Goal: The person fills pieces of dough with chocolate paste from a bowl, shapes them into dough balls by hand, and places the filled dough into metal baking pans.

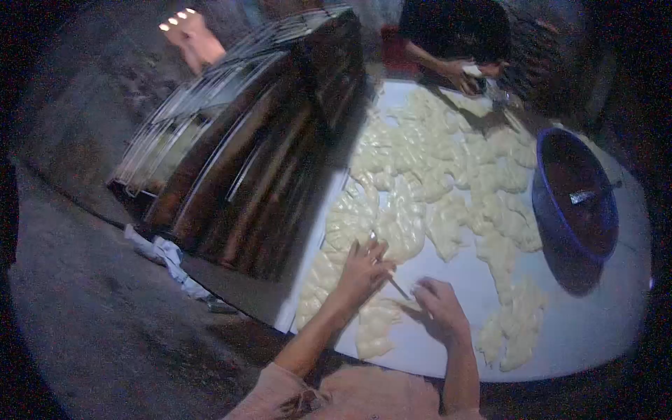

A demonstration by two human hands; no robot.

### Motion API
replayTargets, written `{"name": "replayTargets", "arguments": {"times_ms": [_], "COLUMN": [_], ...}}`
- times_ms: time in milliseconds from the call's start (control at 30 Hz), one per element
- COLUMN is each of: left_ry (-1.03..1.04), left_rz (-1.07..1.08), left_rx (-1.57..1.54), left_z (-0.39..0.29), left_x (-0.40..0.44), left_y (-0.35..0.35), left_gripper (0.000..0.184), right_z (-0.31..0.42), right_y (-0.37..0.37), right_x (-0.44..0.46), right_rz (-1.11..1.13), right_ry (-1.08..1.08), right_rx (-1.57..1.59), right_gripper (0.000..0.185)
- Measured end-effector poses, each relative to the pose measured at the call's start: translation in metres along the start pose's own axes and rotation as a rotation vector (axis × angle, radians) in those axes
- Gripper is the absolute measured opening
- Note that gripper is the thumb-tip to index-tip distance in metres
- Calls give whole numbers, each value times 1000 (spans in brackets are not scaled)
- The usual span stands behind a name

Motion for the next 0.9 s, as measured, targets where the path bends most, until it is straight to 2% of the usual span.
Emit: {"name": "replayTargets", "arguments": {"times_ms": [33, 133, 167, 233, 267, 300, 333, 367, 433, 500, 533, 633, 667, 700, 767, 800, 900], "left_ry": [-17, -56, -73, -117, -251, -232, -171, -297, -220, -254, -277, -300, -322, -475, -300, -318, -386], "left_rz": [45, 74, 75, 124, 231, 252, 295, 260, 432, 241, 245, 299, 242, 332, 143, 120, 106], "left_rx": [49, 13, 30, 15, -44, -68, -79, -82, -166, -239, -223, -304, -428, -396, -314, -304, -283], "left_z": [-2, 11, 15, 18, 30, 37, 38, 39, 21, 22, 18, -2, -12, -30, -36, -39, -45], "left_x": [-4, -8, -4, -8, -5, -8, -6, -9, 10, 4, -1, -11, -13, -4, -15, -17, -19], "left_y": [-1, -1, -4, 4, 13, 10, 0, -2, -29, -37, -45, -49, -46, -51, -30, -20, -6], "left_gripper": [32, 28, 29, 29, 38, 54, 67, 71, 73, 72, 70, 66, 63, 56, 54, 51, 42], "right_z": [1, -12, -15, -14, -11, -9, 21, 33, 24, 19, 20, 3, -5, -6, -4, 1, 0], "right_y": [-3, -12, -16, -23, -22, -22, -16, -6, -3, -9, -8, -9, -7, -2, 10, 13, 19], "right_x": [-9, 7, 12, 2, 8, 16, 9, 3, -5, 0, 1, 15, 24, 24, 14, 10, 17], "right_rz": [-33, -14, 64, -16, 2, 13, 41, 94, 121, 121, 128, 156, 159, 170, 191, 165, 210], "right_ry": [131, -113, -64, 144, 47, -53, -387, -587, -607, -568, -566, -125, -231, -110, 139, 155, -19], "right_rx": [161, -12, 75, 360, 99, -162, -555, -810, -872, -753, -689, -254, -206, -35, 295, 336, 9], "right_gripper": [12, 7, 9, 15, 28, 42, 45, 42, 38, 34, 33, 26, 26, 27, 28, 28, 35]}}
Point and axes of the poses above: each hand's wrist, its own x-axis towards the middle knuckle, its own y-axis out of the palm, z = x × y, the point moved 6 cm from there along x, towards the middle knuckle, and after that the axes turned 15 degrees about -z, right-handed, at the moved point
